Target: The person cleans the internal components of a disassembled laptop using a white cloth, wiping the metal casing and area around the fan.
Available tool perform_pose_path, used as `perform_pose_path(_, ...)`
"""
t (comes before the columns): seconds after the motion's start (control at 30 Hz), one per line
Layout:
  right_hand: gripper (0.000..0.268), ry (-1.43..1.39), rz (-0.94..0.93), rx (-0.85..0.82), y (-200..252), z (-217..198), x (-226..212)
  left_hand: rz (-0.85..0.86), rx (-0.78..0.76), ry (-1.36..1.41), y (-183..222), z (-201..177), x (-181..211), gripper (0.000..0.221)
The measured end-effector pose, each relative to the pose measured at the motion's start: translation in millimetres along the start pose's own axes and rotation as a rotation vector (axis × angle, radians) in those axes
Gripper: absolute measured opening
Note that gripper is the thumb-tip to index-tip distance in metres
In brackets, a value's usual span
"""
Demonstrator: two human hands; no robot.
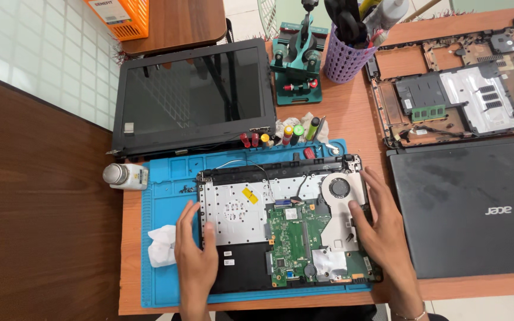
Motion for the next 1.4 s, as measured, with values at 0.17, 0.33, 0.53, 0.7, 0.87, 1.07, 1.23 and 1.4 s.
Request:
perform_pose_path(0.17, 0.062, -0.409, 0.078, -0.025, 7, 7, 40, 0.034, -0.006, 0.207, 4, 6, -20, 0.042)
perform_pose_path(0.33, 0.062, -0.503, 0.073, -0.028, 9, 6, 52, 0.102, -0.001, 0.291, 4, 12, -26, 0.041)
perform_pose_path(0.53, 0.061, -0.508, 0.057, -0.024, 9, 4, 50, 0.114, -0.020, 0.335, 3, 14, -27, 0.039)
perform_pose_path(0.7, 0.059, -0.511, 0.030, -0.024, 6, 2, 48, 0.132, -0.043, 0.382, 0, 16, -23, 0.039)
perform_pose_path(0.87, 0.060, -0.484, 0.056, -0.040, 3, 0, 43, 0.142, -0.030, 0.323, -2, 18, -21, 0.039)
perform_pose_path(1.07, 0.061, -0.459, 0.123, -0.048, 2, 2, 40, 0.152, -0.006, 0.212, -4, 16, -17, 0.039)
perform_pose_path(1.23, 0.056, -0.309, 0.055, -0.014, -2, -1, 23, 0.141, 0.032, 0.022, -2, 10, -6, 0.037)
perform_pose_path(1.4, 0.046, 0.195, -0.053, 0.010, -6, -4, -14, 0.125, 0.079, -0.101, 8, -3, -5, 0.028)
Point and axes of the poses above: each hand's wrist, its own y-axis away from the middle knuckle, its own z-axis out of the palm, x = y × z, the point moved 5 cm from there along -y, towards the middle knuckle, and after that the axes turned 14 degrees about -x, right-handed, at the moved point
